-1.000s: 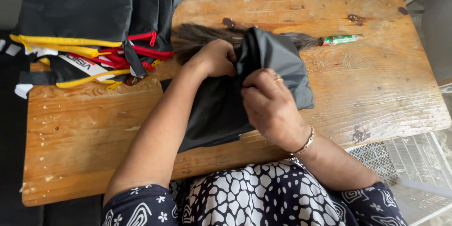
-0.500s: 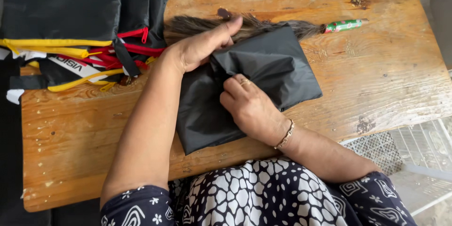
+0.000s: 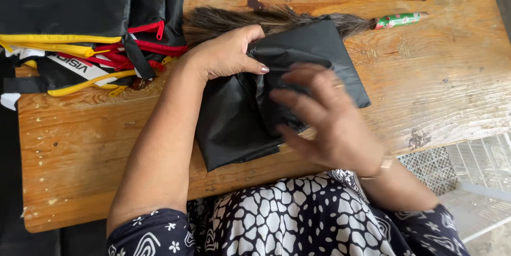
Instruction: The person uses a feather duster to wipe a black piece of fabric on a wooden table. They then fold the fabric in half lengthwise and continue folding it into a compact rectangular shape.
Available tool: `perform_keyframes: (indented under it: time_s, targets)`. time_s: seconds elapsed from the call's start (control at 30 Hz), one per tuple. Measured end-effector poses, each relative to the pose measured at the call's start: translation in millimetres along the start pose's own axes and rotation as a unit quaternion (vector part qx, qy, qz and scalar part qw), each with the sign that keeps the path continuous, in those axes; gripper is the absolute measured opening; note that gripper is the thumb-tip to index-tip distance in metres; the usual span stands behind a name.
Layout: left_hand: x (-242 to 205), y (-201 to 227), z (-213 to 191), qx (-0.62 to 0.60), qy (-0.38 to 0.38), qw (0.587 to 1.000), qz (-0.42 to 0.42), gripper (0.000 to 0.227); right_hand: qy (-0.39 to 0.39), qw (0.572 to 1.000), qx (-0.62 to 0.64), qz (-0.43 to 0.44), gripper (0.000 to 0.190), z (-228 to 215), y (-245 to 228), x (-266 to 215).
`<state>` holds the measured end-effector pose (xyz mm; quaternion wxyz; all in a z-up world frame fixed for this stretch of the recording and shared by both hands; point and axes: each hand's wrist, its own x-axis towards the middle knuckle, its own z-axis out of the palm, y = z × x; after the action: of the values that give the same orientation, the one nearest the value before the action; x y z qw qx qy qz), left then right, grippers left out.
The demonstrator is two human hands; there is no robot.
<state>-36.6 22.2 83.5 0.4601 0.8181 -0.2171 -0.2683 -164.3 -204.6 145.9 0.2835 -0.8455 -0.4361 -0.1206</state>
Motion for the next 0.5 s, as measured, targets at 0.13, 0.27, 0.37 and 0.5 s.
perform_keyframes:
  time_s: [0.13,0.27,0.37,0.5]
  targets:
    - [1,-1,0,-0.012,0.002,1.000,-0.023,0.037,-0.122,0.986,-0.087,0.073,0.089,-10,31,-39]
    - [-8,23,0,0.165,0.062,0.984,-0.021,0.046,-0.104,0.978,-0.128,0.125,0.088,5,49,-59]
    - [-18,41,1,0.114,0.070,0.991,0.011,0.034,-0.065,0.984,-0.105,0.130,0.095,10,59,-64]
    - [-26,67,4,-0.185,-0.015,0.982,-0.042,0.041,0.012,0.990,-0.028,0.140,0.064,14,69,-70]
